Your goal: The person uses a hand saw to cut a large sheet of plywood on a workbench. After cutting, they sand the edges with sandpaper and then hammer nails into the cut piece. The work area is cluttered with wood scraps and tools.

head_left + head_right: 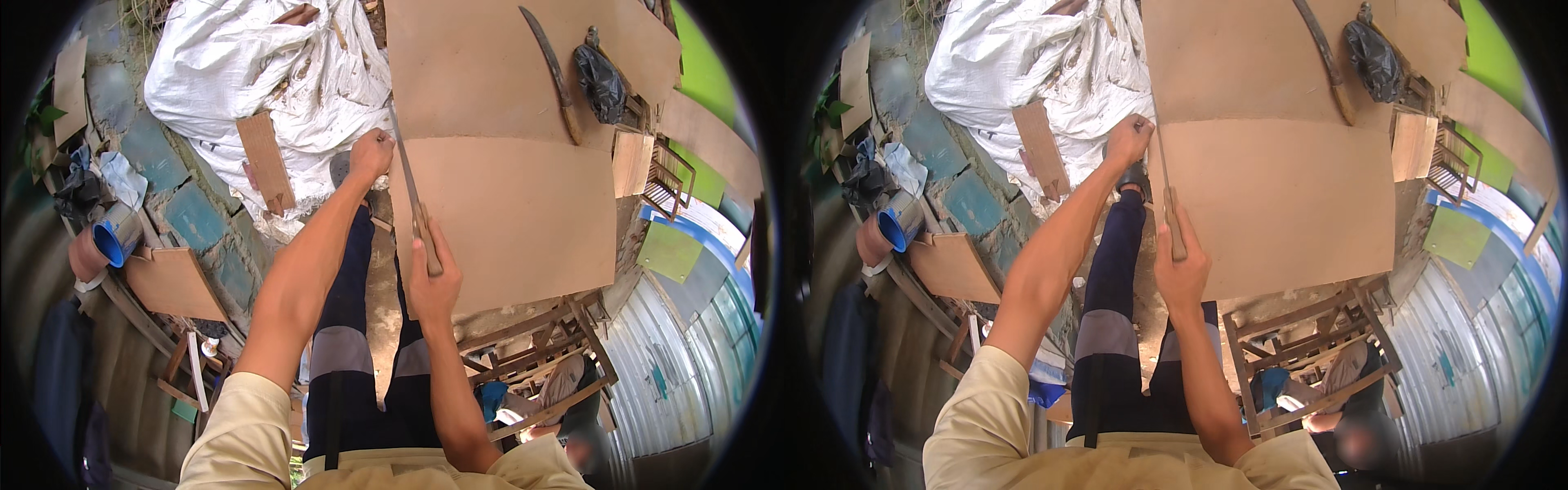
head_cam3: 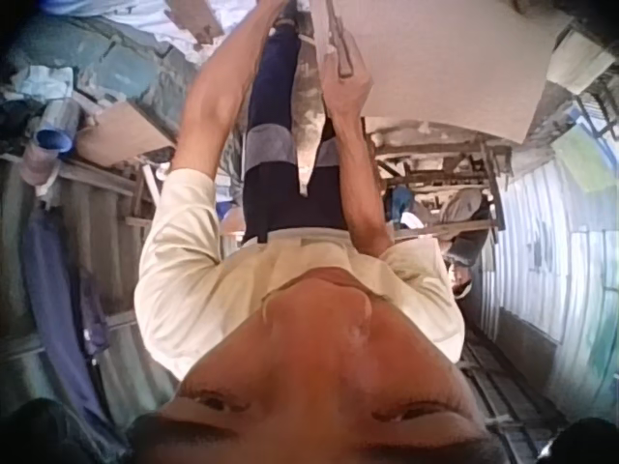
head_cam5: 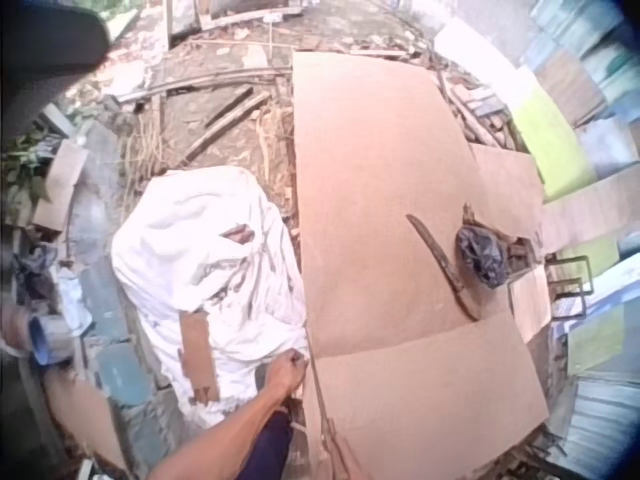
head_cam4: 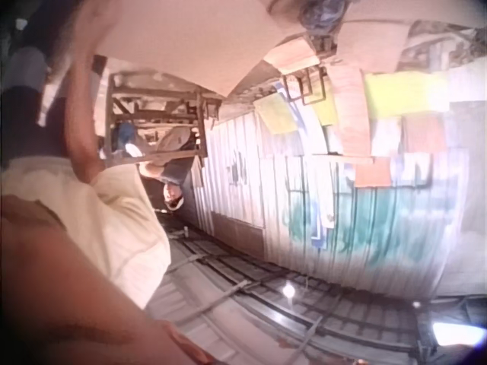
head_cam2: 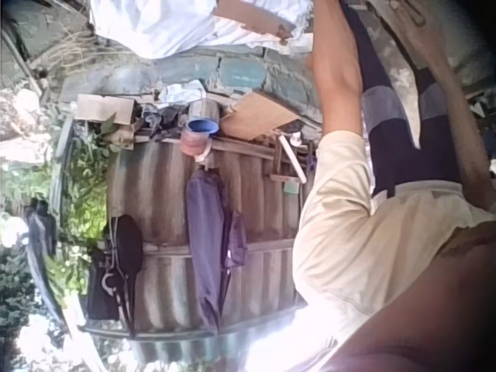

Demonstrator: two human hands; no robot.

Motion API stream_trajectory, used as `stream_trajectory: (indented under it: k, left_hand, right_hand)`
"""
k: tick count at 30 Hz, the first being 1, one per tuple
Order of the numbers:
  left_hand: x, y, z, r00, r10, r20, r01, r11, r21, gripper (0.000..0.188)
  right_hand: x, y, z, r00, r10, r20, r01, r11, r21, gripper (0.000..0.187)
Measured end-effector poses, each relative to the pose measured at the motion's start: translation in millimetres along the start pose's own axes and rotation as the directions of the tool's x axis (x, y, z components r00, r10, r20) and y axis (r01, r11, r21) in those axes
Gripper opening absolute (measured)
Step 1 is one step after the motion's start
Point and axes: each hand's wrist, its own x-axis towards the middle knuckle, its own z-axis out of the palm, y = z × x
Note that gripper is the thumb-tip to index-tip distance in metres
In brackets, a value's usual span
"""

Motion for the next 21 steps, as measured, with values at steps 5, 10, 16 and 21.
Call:
stream_trajectory:
  k: [5,10,16,21]
  left_hand:
    - [3,-10,2,0.994,-0.062,0.086,0.074,0.986,-0.148,0.035]
    - [8,-19,6,0.996,-0.025,0.081,0.037,0.988,-0.149,0.035]
    - [-2,-22,7,1.0,0.027,-0.001,-0.027,0.989,-0.146,0.033]
    - [-5,-7,10,0.999,0.021,-0.029,-0.026,0.985,-0.169,0.029]
  right_hand:
    - [-17,-50,-32,0.995,0.085,0.045,-0.086,0.996,0.015,0.044]
    - [-38,-81,-61,0.962,0.257,0.094,-0.259,0.966,0.011,0.044]
    - [-8,-36,-22,0.998,-0.022,0.053,0.019,0.999,0.049,0.041]
    - [88,4,42,0.999,0.014,0.046,-0.013,1.0,-0.013,0.044]
